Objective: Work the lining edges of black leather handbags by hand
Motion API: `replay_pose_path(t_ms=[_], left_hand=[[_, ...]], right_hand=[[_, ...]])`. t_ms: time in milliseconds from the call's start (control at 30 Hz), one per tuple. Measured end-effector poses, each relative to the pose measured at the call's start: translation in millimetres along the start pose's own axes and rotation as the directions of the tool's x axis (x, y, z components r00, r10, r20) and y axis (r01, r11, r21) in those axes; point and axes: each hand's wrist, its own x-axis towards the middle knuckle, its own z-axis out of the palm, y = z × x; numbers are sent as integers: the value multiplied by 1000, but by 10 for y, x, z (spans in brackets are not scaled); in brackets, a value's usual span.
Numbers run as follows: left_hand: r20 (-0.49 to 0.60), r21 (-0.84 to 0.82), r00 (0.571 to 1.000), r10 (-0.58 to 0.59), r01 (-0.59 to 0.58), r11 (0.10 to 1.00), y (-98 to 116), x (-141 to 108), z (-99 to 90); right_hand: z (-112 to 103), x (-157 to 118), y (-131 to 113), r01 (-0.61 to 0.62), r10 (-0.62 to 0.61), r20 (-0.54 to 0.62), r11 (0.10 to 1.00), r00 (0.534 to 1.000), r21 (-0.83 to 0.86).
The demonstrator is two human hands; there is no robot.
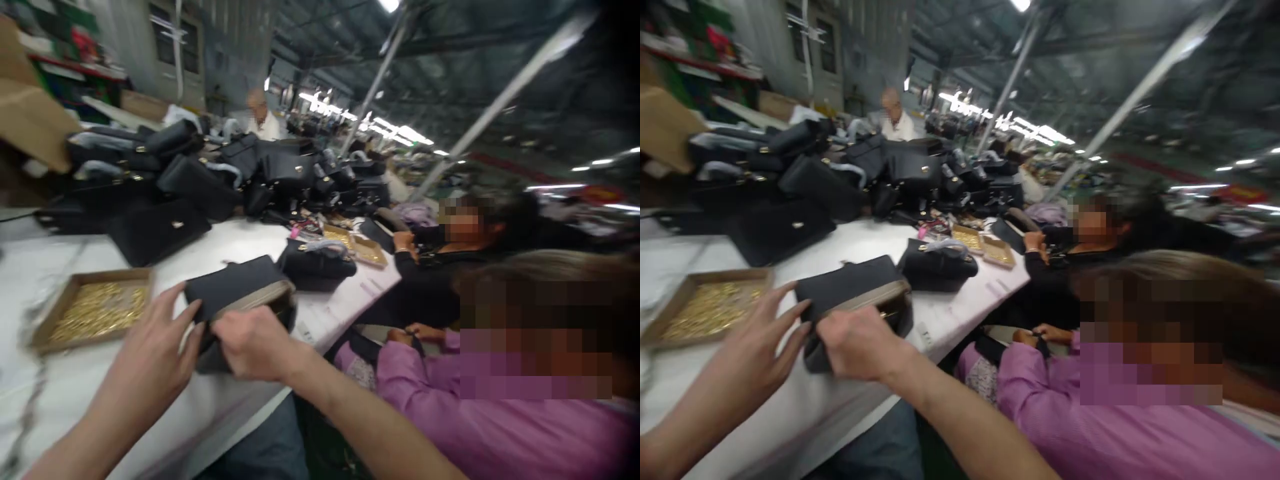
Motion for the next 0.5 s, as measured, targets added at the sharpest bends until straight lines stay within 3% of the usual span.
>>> replay_pose_path(t_ms=[100, 200, 333, 500], left_hand=[[201, -92, 971, -127, 148, 985, 90, -154, -21], [305, -217, 941, -143, 215, 952, 132, -233, -12], [235, -313, 945, -226, 294, 903, 166, -271, -23], [251, -296, 890, -381, 445, 845, 363, -187, 4]], right_hand=[[73, 35, 62, -121, 128, -66, 988, 990, 100], [116, 95, 89, -169, 191, -77, 957, 978, 235], [100, 114, 46, -254, 298, -77, 902, 951, 349], [169, 30, -53, -337, 434, -80, 790, 897, 512]])
